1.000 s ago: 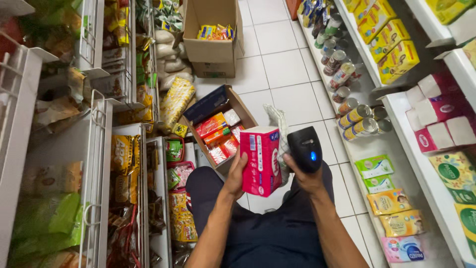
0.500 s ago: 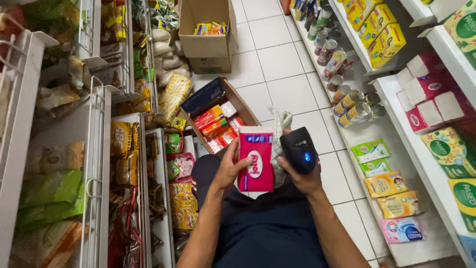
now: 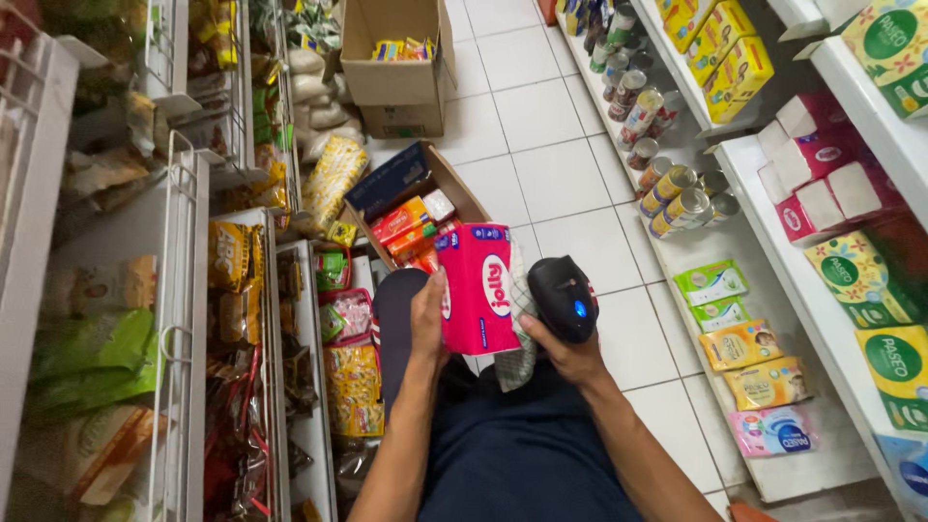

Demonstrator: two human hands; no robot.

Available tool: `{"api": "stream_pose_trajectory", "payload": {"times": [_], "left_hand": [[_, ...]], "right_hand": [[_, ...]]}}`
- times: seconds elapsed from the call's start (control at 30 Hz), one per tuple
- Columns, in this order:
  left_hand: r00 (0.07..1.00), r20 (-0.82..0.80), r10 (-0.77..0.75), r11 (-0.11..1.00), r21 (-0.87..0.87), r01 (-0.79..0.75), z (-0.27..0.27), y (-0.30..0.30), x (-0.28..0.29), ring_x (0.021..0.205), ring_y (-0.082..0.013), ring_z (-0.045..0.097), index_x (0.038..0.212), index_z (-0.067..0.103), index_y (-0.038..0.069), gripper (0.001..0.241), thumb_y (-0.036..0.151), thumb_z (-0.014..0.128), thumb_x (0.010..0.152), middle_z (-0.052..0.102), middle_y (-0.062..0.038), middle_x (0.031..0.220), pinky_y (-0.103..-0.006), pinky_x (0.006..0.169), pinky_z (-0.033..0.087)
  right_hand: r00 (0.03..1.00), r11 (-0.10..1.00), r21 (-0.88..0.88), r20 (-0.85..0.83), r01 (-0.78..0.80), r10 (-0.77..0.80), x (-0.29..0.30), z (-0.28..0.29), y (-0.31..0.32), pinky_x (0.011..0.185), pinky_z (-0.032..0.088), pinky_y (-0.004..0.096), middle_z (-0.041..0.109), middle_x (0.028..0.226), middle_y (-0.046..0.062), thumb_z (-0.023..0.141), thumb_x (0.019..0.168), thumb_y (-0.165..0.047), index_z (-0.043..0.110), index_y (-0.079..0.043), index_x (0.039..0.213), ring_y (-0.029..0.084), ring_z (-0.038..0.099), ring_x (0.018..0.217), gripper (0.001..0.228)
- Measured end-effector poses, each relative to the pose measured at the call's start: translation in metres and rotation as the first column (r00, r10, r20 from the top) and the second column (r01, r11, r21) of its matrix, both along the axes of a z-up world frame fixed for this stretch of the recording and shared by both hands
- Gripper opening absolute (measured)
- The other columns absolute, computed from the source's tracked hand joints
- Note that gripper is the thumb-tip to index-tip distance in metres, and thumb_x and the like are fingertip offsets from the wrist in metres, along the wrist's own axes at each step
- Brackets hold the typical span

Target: The person wipes grocery shelves with a cloth and spray bottle, then scans several packaged items from a box using a handheld barcode scanner.

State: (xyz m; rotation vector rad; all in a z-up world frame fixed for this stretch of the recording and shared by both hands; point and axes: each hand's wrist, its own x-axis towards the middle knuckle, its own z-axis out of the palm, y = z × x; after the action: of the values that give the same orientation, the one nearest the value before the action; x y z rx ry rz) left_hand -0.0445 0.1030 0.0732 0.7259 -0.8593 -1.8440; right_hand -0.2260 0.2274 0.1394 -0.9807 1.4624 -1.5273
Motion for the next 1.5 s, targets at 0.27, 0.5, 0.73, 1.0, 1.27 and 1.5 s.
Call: {"api": "stream_pose_trajectory", "payload": {"times": [0.27,0.5,0.73,1.0,1.27,1.5], "left_hand": [[0.978,0.076,-0.193,0.973,-0.111,0.201,0.007,0.021,-0.010,0.113,-0.0198,0.064,0.149,0.045,0.001,0.063,0.034,0.066,0.099,0.063,-0.012,0.130,-0.0340,0.096,0.056],[0.867,-0.299,-0.398,0.904,0.035,0.427,0.023,0.015,-0.019,0.121,-0.0305,0.064,0.151,0.043,0.001,0.070,0.046,0.064,0.102,0.062,-0.019,0.136,-0.0450,0.101,0.055],[0.790,-0.552,-0.267,0.909,0.127,0.396,0.056,-0.001,-0.068,0.131,-0.0305,0.060,0.155,0.039,0.005,0.085,0.070,0.044,0.100,0.056,-0.017,0.146,-0.0495,0.111,0.049],[0.733,-0.579,-0.356,0.886,0.040,0.462,0.075,-0.002,-0.088,0.127,-0.0345,0.060,0.155,0.037,0.000,0.100,0.078,0.046,0.094,0.055,-0.026,0.145,-0.0505,0.108,0.051],[0.592,-0.575,-0.565,0.749,-0.055,0.660,0.075,-0.002,-0.129,0.131,-0.0353,0.060,0.154,0.037,-0.005,0.105,0.078,0.053,0.092,0.054,-0.027,0.146,-0.0497,0.110,0.051],[0.677,-0.507,-0.533,0.769,0.044,0.638,0.051,-0.002,-0.165,0.130,-0.0344,0.060,0.152,0.039,-0.002,0.098,0.074,0.056,0.093,0.056,-0.023,0.143,-0.0505,0.109,0.051]], "right_hand": [[0.915,0.987,-0.153,-0.402,-0.039,-0.027,-0.006,0.021,0.000,0.086,0.056,0.029,0.071,0.108,0.007,0.086,0.080,-0.010,0.063,0.001,0.120,0.014,0.069,0.097,0.047],[0.970,0.978,0.049,-0.146,0.201,-0.192,-0.025,0.007,-0.007,0.083,0.059,0.029,0.075,0.103,0.005,0.082,0.084,-0.009,0.069,-0.001,0.115,0.014,0.072,0.092,0.034],[0.979,0.980,0.021,-0.034,0.200,-0.199,-0.046,-0.021,0.004,0.087,0.056,0.029,0.071,0.107,0.004,0.078,0.089,-0.005,0.068,-0.002,0.123,0.013,0.068,0.097,0.035],[0.854,0.872,-0.117,0.298,0.476,-0.426,-0.061,-0.005,-0.009,0.099,0.051,0.030,0.066,0.123,0.004,0.075,0.088,0.001,0.060,-0.003,0.136,0.014,0.063,0.111,0.050],[0.841,0.916,0.079,0.371,0.394,-0.394,-0.074,0.011,0.000,0.095,0.051,0.032,0.069,0.119,0.006,0.071,0.084,0.001,0.061,-0.005,0.134,0.016,0.065,0.109,0.051],[0.715,0.877,0.092,0.542,0.472,-0.441,-0.091,0.023,0.015,0.095,0.055,0.038,0.073,0.115,0.012,0.068,0.095,-0.015,0.066,0.002,0.121,0.023,0.069,0.109,0.031]]}}
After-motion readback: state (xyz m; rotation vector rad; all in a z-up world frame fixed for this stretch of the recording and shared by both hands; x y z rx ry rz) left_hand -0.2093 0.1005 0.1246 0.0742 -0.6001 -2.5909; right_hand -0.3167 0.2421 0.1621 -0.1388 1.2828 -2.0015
